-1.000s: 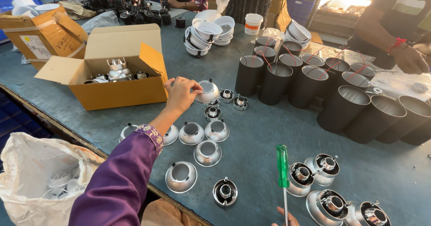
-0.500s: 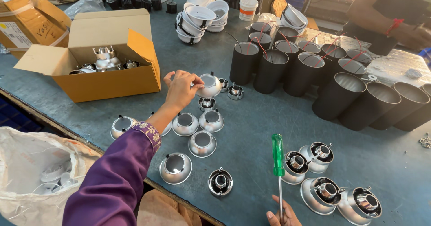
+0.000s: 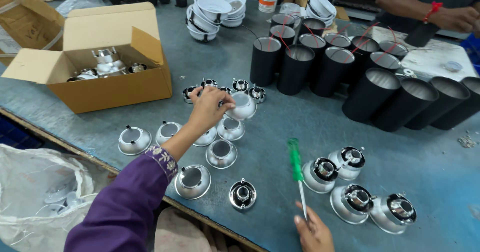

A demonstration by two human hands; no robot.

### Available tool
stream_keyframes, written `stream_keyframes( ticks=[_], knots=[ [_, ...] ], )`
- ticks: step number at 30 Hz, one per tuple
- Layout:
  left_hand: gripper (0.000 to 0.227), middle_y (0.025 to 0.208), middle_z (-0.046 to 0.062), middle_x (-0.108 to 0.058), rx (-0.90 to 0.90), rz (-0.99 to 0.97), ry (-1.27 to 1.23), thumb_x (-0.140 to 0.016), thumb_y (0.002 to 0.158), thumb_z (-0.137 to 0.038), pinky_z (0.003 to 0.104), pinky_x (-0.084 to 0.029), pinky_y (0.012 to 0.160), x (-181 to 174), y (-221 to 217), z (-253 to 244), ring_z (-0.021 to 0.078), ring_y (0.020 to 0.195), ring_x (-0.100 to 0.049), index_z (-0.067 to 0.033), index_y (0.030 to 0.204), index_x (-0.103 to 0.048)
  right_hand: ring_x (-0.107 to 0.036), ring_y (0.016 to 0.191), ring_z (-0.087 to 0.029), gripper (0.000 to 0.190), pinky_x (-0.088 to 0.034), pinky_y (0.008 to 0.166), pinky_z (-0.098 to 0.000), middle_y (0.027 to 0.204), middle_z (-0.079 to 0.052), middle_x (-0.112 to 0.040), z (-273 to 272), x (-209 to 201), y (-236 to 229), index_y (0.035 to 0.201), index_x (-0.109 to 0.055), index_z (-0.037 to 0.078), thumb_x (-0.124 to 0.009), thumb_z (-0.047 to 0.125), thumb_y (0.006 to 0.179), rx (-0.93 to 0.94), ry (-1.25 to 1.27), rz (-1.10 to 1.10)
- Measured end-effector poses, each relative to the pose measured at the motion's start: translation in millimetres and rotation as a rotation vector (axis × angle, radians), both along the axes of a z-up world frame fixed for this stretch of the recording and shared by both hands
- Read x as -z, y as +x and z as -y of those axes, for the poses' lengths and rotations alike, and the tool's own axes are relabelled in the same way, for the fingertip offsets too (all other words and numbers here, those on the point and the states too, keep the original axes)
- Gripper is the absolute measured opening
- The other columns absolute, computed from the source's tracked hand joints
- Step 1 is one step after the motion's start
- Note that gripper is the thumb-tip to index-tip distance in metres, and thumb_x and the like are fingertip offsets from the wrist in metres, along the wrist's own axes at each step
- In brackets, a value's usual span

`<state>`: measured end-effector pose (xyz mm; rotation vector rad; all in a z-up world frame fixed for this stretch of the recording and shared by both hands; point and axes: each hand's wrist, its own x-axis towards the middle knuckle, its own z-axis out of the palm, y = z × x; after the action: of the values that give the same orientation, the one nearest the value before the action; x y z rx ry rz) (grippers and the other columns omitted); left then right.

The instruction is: The person assembles multiple small metallic light fixture housings on a blue workbench. They insert internal components into each housing and use a green-handled screwdriver to tighten or adjust parts. Completed units are placed in a group on the right side of the table.

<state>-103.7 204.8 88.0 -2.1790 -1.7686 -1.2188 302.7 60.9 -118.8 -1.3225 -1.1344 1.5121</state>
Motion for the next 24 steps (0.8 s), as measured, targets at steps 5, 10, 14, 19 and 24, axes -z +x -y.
stream_keyframes(
  ticks=[5, 10, 14, 19, 24],
  knots=[
    [0.01, 0.094, -0.006, -0.072, 0.023, 0.019, -0.039, -0.078, 0.084, -0.029, 0.053, -0.021, 0.111, 8.0, 17.6, 22.4, 0.0165, 0.108, -0.061, -0.0226, 0.092, -0.078, -0.038, 0.046, -0.006, 0.046, -0.031, 0.041, -0.0241, 0.06, 0.002, -0.046, -11.4, -75.2, -34.1, 0.145, -0.058, 0.018, -0.053, 0.022, 0.099, -0.124, 0.12, 0.125],
    [0.011, 0.094, -0.005, -0.072, 0.043, 0.041, 0.0, -0.078, 0.086, -0.03, 0.053, -0.021, 0.111, 7.6, 20.9, 38.8, 0.0168, 0.109, -0.061, -0.0218, 0.093, -0.077, -0.04, 0.049, -0.005, 0.045, -0.034, 0.043, -0.0239, 0.061, 0.002, -0.047, -13.5, -107.2, -65.2, 0.145, -0.059, 0.017, -0.052, 0.021, 0.101, -0.162, 0.147, 0.184],
    [0.011, 0.093, -0.004, -0.071, 0.047, 0.027, 0.027, -0.078, 0.085, -0.03, 0.054, -0.021, 0.111, 6.9, 16.1, 44.7, 0.0173, 0.109, -0.061, -0.0215, 0.092, -0.077, -0.041, 0.051, -0.006, 0.044, -0.036, 0.045, -0.0246, 0.062, 0.003, -0.048, -11.3, -106.5, -75.1, 0.144, -0.059, 0.016, -0.052, 0.022, 0.101, -0.159, 0.204, 0.251],
    [0.008, 0.093, -0.004, -0.071, 0.048, 0.01, 0.023, -0.078, 0.086, -0.028, 0.055, -0.021, 0.111, 6.3, 16.7, 46.4, 0.0172, 0.107, -0.061, -0.0219, 0.09, -0.076, -0.042, 0.051, -0.007, 0.044, -0.037, 0.046, -0.0262, 0.061, 0.001, -0.049, -10.5, -103.3, -72.0, 0.143, -0.06, 0.017, -0.052, 0.023, 0.101, -0.143, 0.184, 0.296],
    [0.008, 0.092, -0.006, -0.071, 0.057, 0.009, 0.022, -0.078, 0.086, -0.028, 0.055, -0.021, 0.111, 14.7, 19.9, 49.1, 0.0163, 0.107, -0.061, -0.0222, 0.091, -0.076, -0.049, 0.053, -0.011, 0.044, -0.043, 0.051, -0.0287, 0.06, -0.004, -0.053, -12.7, -111.6, -66.6, 0.143, -0.061, 0.017, -0.053, 0.024, 0.1, -0.127, 0.251, 0.43]
  ],
)
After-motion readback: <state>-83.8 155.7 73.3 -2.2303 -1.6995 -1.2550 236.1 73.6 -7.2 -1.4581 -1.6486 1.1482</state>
